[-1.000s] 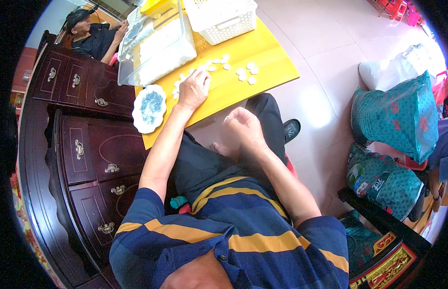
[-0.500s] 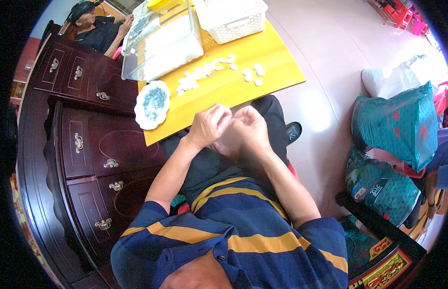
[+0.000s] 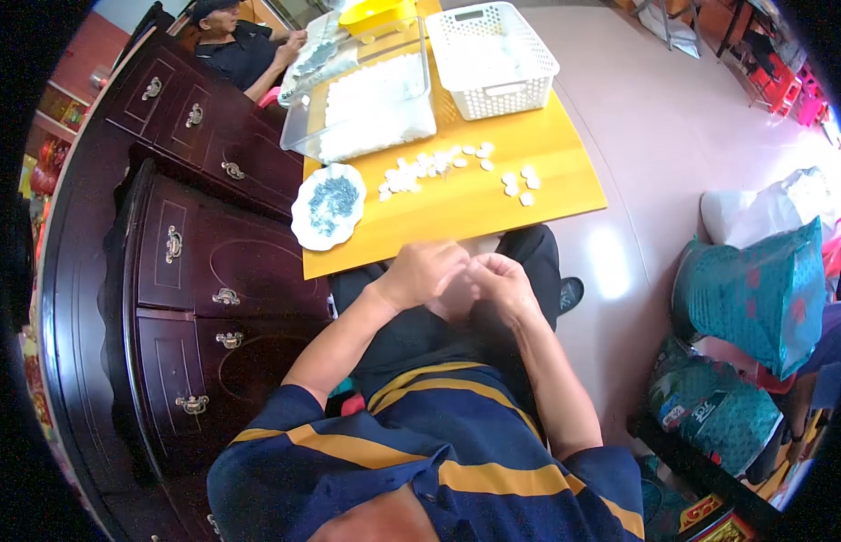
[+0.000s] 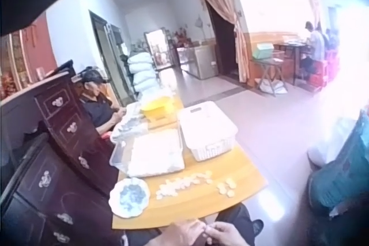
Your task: Picking up, inspecting, and sorting small white plastic or ceramic components at a workstation.
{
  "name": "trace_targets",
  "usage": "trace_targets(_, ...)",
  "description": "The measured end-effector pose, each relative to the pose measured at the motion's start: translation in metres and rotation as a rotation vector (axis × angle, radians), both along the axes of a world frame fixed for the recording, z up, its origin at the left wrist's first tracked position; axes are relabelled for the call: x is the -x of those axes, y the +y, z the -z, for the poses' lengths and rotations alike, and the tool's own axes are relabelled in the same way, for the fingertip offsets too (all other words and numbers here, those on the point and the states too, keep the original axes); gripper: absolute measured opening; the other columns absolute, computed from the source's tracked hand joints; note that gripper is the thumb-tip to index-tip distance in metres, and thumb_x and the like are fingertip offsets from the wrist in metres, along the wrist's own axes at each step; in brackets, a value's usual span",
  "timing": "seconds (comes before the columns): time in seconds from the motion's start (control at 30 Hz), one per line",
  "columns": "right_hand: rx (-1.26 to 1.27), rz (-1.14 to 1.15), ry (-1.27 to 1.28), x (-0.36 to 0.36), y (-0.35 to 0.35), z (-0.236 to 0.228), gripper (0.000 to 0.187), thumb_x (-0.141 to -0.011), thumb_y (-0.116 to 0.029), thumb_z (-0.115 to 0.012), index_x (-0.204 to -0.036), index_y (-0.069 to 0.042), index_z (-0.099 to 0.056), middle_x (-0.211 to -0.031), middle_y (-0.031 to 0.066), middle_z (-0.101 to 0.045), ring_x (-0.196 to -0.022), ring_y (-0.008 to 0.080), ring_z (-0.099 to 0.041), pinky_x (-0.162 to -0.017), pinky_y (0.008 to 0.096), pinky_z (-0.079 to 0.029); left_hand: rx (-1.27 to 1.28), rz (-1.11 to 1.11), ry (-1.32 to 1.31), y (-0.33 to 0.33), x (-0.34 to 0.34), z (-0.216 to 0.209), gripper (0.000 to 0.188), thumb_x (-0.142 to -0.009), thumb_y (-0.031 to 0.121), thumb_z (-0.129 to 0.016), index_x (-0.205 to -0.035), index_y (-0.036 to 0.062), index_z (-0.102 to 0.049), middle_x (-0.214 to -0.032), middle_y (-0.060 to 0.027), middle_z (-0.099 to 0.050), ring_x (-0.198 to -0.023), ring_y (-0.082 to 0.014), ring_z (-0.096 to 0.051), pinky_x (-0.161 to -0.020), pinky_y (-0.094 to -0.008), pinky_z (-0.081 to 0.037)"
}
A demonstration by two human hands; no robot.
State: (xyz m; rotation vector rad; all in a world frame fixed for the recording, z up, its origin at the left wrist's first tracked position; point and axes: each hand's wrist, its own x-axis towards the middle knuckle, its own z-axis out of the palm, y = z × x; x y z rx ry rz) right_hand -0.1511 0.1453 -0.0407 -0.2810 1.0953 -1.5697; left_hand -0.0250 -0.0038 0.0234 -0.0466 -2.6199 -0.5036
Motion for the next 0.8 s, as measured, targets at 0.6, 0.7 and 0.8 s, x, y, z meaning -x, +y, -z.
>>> trace_targets(0.6, 0.053, 0.116, 0.331, -0.007, -0.003, 0.008, 0.006, -0.096, -0.007, -0.069, -0.094, -0.002, -0.071, -0.081, -0.0012, -0.069, -0.072, 0.0064, -0.062, -0.068, 0.0216, -0.05, -0.5, -0.167, -0.12, 0.004, -0.006, 0.012, 0.017, -0.096, 0.014, -0.062, -0.088, 0.0014, -0.069, -0.081, -0.0171, -0.069, -0.075, -0.0323, -0.067, -0.068, -0.0379, -0.052)
trace_targets(0.7, 0.076, 0.169, 0.291, -0.005, -0.003, -0.001, 0.008, -0.097, -0.009, -0.068, -0.094, -0.002, -0.071, -0.082, -0.0023, -0.067, -0.073, 0.0064, -0.061, -0.07, 0.0219, -0.05, -0.527, -0.181, -0.123, 0.001, -0.003, 0.014, 0.017, -0.097, 0.015, -0.062, -0.088, 0.0008, -0.068, -0.079, -0.0175, -0.068, -0.073, -0.0315, -0.068, -0.068, -0.0374, -0.052)
trace_targets(0.8, 0.077, 0.229, 0.213, -0.002, -0.005, -0.003, 0.008, -0.099, -0.012, -0.067, -0.094, -0.005, -0.068, -0.084, 0.0012, -0.068, -0.067, 0.0066, -0.058, -0.064, 0.021, -0.047, -0.561, -0.239, -0.134, -0.008, 0.001, 0.01, 0.015, -0.096, 0.013, -0.063, -0.089, 0.0006, -0.067, -0.078, -0.0175, -0.068, -0.073, -0.0314, -0.069, -0.067, -0.0375, -0.052)
